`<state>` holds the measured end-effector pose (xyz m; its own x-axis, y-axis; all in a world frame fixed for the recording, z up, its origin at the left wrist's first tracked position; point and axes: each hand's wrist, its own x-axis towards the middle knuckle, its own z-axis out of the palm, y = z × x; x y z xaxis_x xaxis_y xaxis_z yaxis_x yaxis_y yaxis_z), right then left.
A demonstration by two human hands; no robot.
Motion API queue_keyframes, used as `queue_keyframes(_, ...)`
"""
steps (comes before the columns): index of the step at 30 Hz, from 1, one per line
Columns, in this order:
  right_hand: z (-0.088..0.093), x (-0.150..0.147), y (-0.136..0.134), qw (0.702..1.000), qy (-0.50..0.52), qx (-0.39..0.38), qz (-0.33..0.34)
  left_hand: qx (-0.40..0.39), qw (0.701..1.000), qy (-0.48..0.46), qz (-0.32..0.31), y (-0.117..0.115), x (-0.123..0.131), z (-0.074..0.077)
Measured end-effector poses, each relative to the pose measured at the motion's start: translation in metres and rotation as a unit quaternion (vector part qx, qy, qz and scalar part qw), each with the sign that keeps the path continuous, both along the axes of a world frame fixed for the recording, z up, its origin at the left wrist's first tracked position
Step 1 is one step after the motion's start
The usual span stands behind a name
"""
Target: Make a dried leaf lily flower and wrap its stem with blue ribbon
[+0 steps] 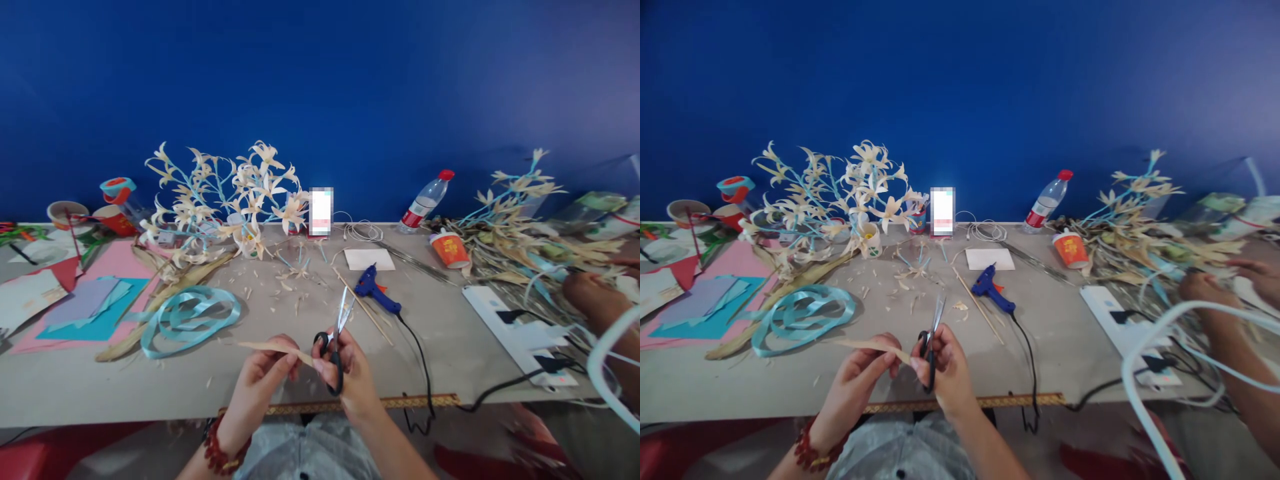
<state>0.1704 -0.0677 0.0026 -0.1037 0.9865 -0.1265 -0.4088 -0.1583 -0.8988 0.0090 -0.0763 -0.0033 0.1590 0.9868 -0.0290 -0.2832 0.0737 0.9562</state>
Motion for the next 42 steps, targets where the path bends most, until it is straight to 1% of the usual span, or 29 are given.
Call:
queue_keyframes(3,-0.001,-0.001,0.0,0.999,0.022,-0.035,0.015,0.048,0.998,0.046,0.003,0.002,-0.001,0.003)
queue_keyframes(8,0.003,-0.005,0.0,0.99,0.05,-0.089,0.097,0.176,0.98,0.091,0.0,0.01,-0.006,0.005)
queue_keyframes(10,0.005,-0.006,-0.001,0.99,0.062,-0.089,0.094,0.206,0.973,0.105,-0.004,0.012,-0.008,0.003)
queue_keyframes(11,0.006,-0.006,-0.001,0.991,0.063,-0.078,0.083,0.2,0.974,0.105,-0.002,0.011,-0.008,0.001)
queue_keyframes(12,0.006,-0.006,-0.001,0.994,0.06,-0.061,0.07,0.179,0.979,0.094,0.006,0.01,-0.007,0.0)
queue_keyframes(15,0.001,-0.006,-0.003,0.999,0.025,0.005,0.043,0.057,0.998,0.003,0.023,0.005,-0.001,-0.004)
queue_keyframes(17,-0.003,-0.004,-0.003,0.999,-0.011,0.043,0.031,0.002,0.998,-0.058,-0.001,0.002,0.005,-0.004)
queue_keyframes(18,-0.005,-0.003,-0.003,0.998,-0.031,0.056,0.029,-0.005,0.997,-0.073,-0.015,0.001,0.007,-0.004)
queue_keyframes(20,-0.007,-0.002,-0.003,0.995,-0.067,0.068,0.028,0.0,0.997,-0.068,-0.024,0.0,0.009,-0.002)
queue_keyframes(22,-0.008,-0.001,-0.003,0.994,-0.084,0.065,0.033,0.007,0.999,-0.051,-0.014,0.0,0.009,-0.001)
queue_keyframes(26,-0.008,0.0,-0.002,0.995,-0.062,0.052,0.051,0.001,0.999,-0.035,-0.01,0.001,0.006,-0.002)
queue_keyframes(32,-0.007,-0.002,0.001,0.997,-0.025,0.05,0.05,0.011,1.0,0.006,0.011,0.002,0.002,-0.001)
queue_keyframes(34,-0.006,-0.003,0.001,0.997,-0.043,0.057,0.037,0.021,0.999,0.028,0.016,0.002,0.001,0.001)
queue_keyframes(37,-0.004,-0.004,0.0,0.992,-0.099,0.071,0.019,0.038,0.998,0.055,0.009,0.002,0.001,0.005)
queue_keyframes(42,0.003,-0.003,-0.001,0.988,-0.129,0.084,0.03,0.049,0.996,0.068,0.011,0.001,0.0,0.008)
